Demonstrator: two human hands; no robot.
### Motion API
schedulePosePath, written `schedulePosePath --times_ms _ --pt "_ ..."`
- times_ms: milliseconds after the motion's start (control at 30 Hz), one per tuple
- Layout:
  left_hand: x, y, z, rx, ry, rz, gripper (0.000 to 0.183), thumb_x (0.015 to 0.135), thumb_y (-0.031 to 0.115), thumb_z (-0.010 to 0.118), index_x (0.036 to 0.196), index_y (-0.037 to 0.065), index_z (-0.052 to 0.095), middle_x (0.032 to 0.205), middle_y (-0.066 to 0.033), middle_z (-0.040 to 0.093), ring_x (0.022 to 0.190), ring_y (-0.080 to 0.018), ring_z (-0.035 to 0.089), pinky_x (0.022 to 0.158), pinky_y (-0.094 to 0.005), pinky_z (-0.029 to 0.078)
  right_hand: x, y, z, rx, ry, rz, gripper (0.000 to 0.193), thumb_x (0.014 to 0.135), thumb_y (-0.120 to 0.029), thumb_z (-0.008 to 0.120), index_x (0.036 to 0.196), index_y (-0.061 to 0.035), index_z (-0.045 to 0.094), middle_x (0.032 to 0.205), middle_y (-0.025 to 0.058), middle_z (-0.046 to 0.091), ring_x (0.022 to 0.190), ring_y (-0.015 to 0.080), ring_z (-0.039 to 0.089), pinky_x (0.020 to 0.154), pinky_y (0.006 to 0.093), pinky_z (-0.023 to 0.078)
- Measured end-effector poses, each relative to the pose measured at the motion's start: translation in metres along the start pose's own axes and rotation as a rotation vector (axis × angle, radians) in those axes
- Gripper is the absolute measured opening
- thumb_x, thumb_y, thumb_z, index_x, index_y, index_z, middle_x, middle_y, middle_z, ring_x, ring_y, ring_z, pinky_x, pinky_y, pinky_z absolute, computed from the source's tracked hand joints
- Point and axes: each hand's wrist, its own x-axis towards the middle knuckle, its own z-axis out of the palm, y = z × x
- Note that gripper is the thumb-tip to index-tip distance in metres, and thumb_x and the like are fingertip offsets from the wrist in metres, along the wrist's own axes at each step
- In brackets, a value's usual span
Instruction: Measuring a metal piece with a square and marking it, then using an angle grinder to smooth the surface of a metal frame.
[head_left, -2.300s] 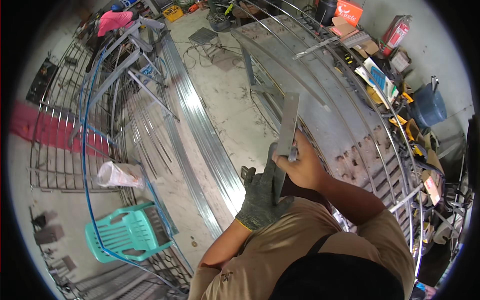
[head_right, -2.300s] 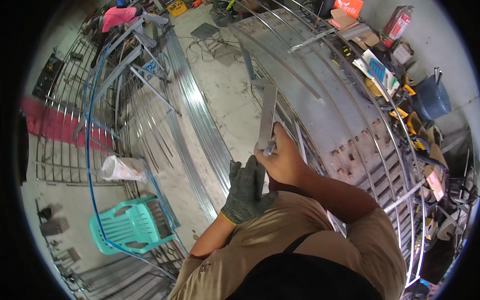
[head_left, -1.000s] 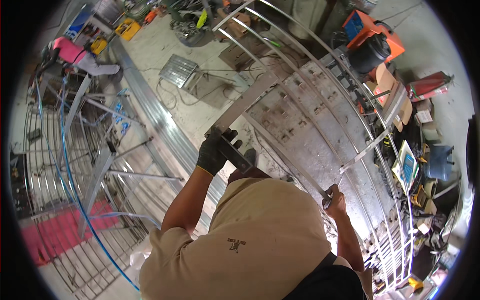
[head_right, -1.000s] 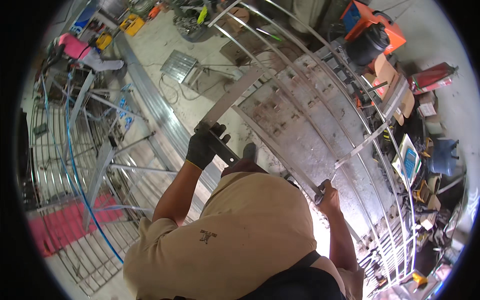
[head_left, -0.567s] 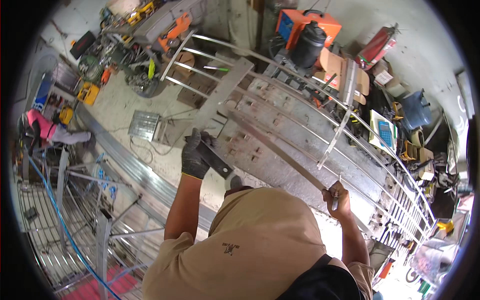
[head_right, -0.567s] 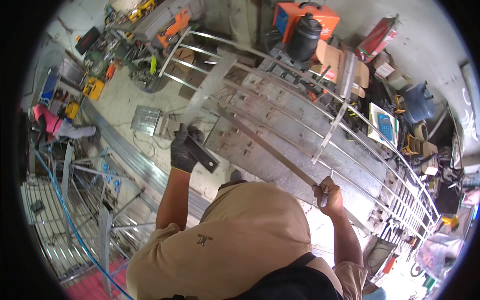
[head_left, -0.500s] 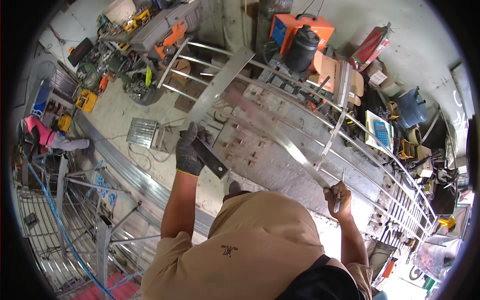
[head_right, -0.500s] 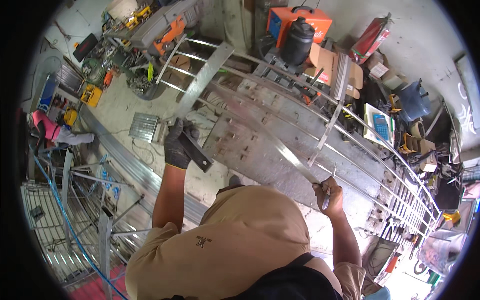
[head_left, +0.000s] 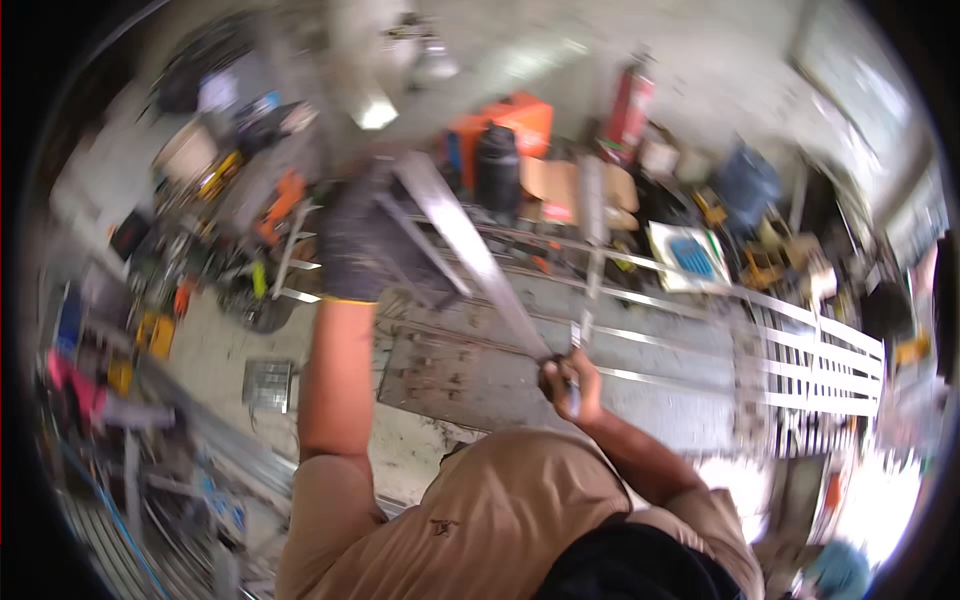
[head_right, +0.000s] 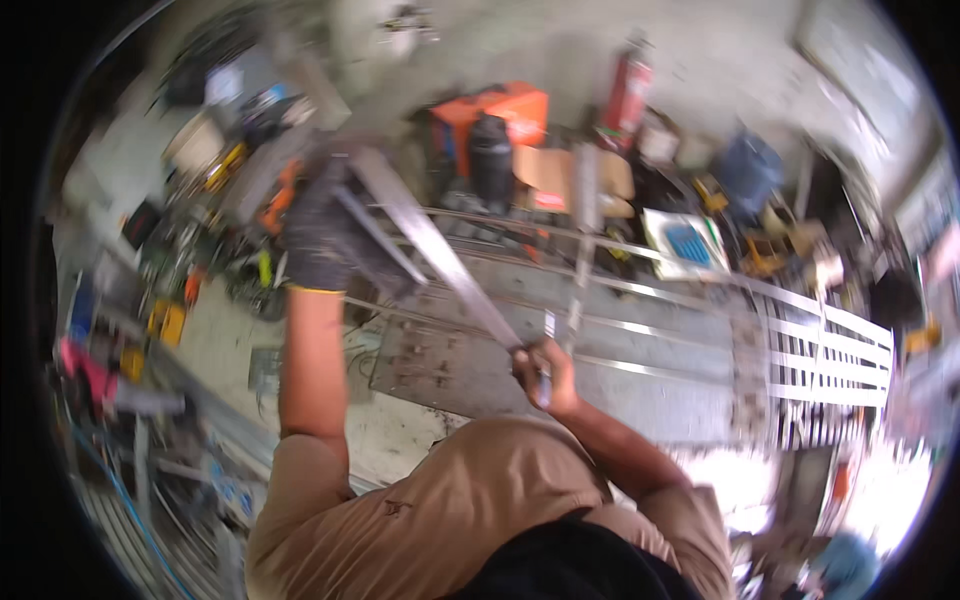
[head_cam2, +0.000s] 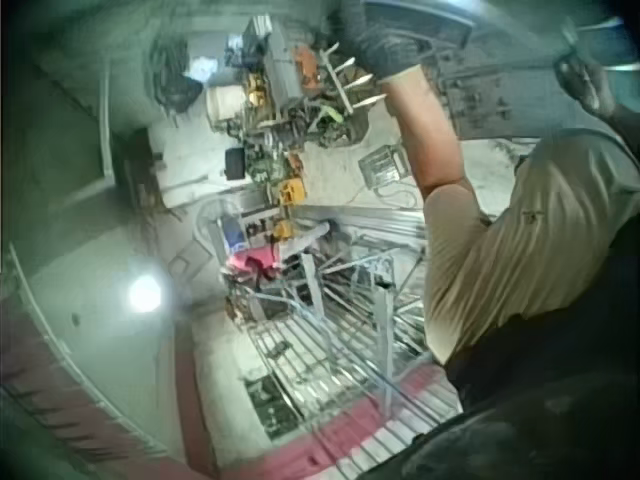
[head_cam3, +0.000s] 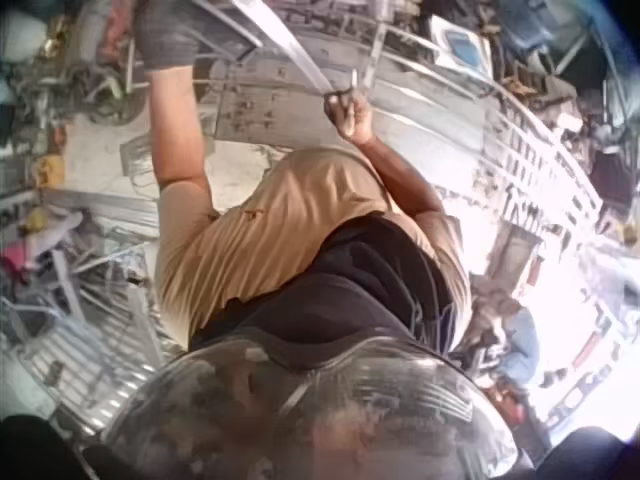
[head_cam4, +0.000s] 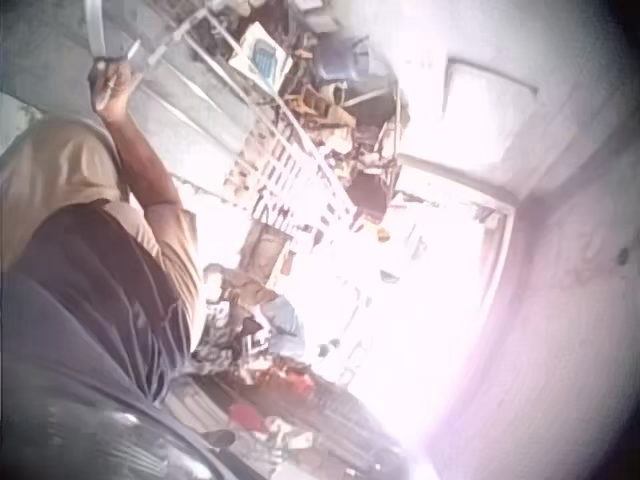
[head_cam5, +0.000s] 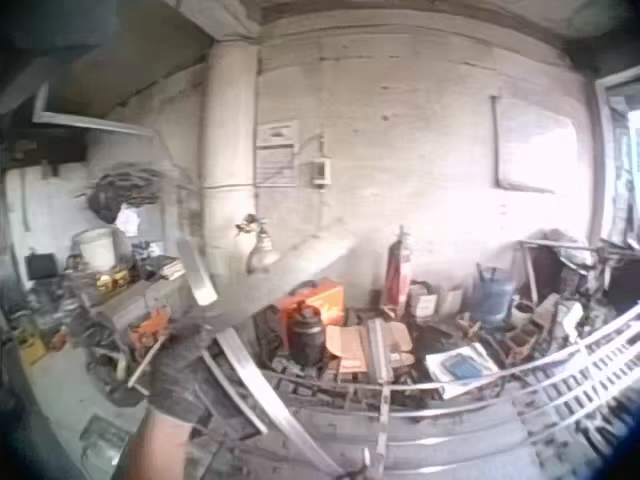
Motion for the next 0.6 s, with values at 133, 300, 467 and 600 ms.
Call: schedulePosePath --times_ms 133,300,467,600 --pt "0.022 0.031 0.049 0.128 0.101 0.093 0.034 0.100 0.015 0.073 0.128 -0.002 0.066 0.119 -0.0168 0.072 0.105 -0.0278 0.072 0.092 -0.0436 0.061 0.012 0.010 0.014 -0.029 -0.007 -0.101 0.031 0.103 -0.001 0.065 0.085 -0.0081 0.040 0.069 0.0022 0.049 0.063 0.0106 0.052 0.056 0.0326 0.047" --pt "0.039 0.063 0.117 0.270 0.021 0.300 0.035 0.097 0.016 0.078 0.124 -0.005 0.070 0.113 -0.0158 0.074 0.096 -0.0229 0.073 0.084 -0.0380 0.062 0.021 0.005 0.021 0.027 -0.073 -0.107 0.028 0.104 0.002 0.062 0.089 -0.0086 0.040 0.069 0.0021 0.048 0.062 0.0135 0.053 0.055 0.0332 0.047" --pt "0.039 0.083 0.168 0.472 -0.156 0.404 0.030 0.095 0.015 0.079 0.118 -0.003 0.069 0.101 -0.0184 0.076 0.082 -0.0260 0.077 0.070 -0.0349 0.064 0.032 -0.008 0.035 0.189 -0.187 -0.135 0.029 0.100 0.008 0.060 0.091 -0.0089 0.038 0.077 0.0053 0.054 0.073 0.0200 0.063 0.065 0.0350 0.055" --pt "0.021 0.094 0.215 0.498 -0.244 0.316 0.028 0.094 0.010 0.077 0.116 -0.005 0.068 0.098 -0.0207 0.076 0.081 -0.0312 0.079 0.069 -0.0418 0.067 0.044 -0.025 0.047 -0.125 -0.280 -0.252 0.030 0.093 0.009 0.065 0.096 -0.0078 0.040 0.084 0.0101 0.063 0.084 0.0266 0.074 0.072 0.0384 0.059"
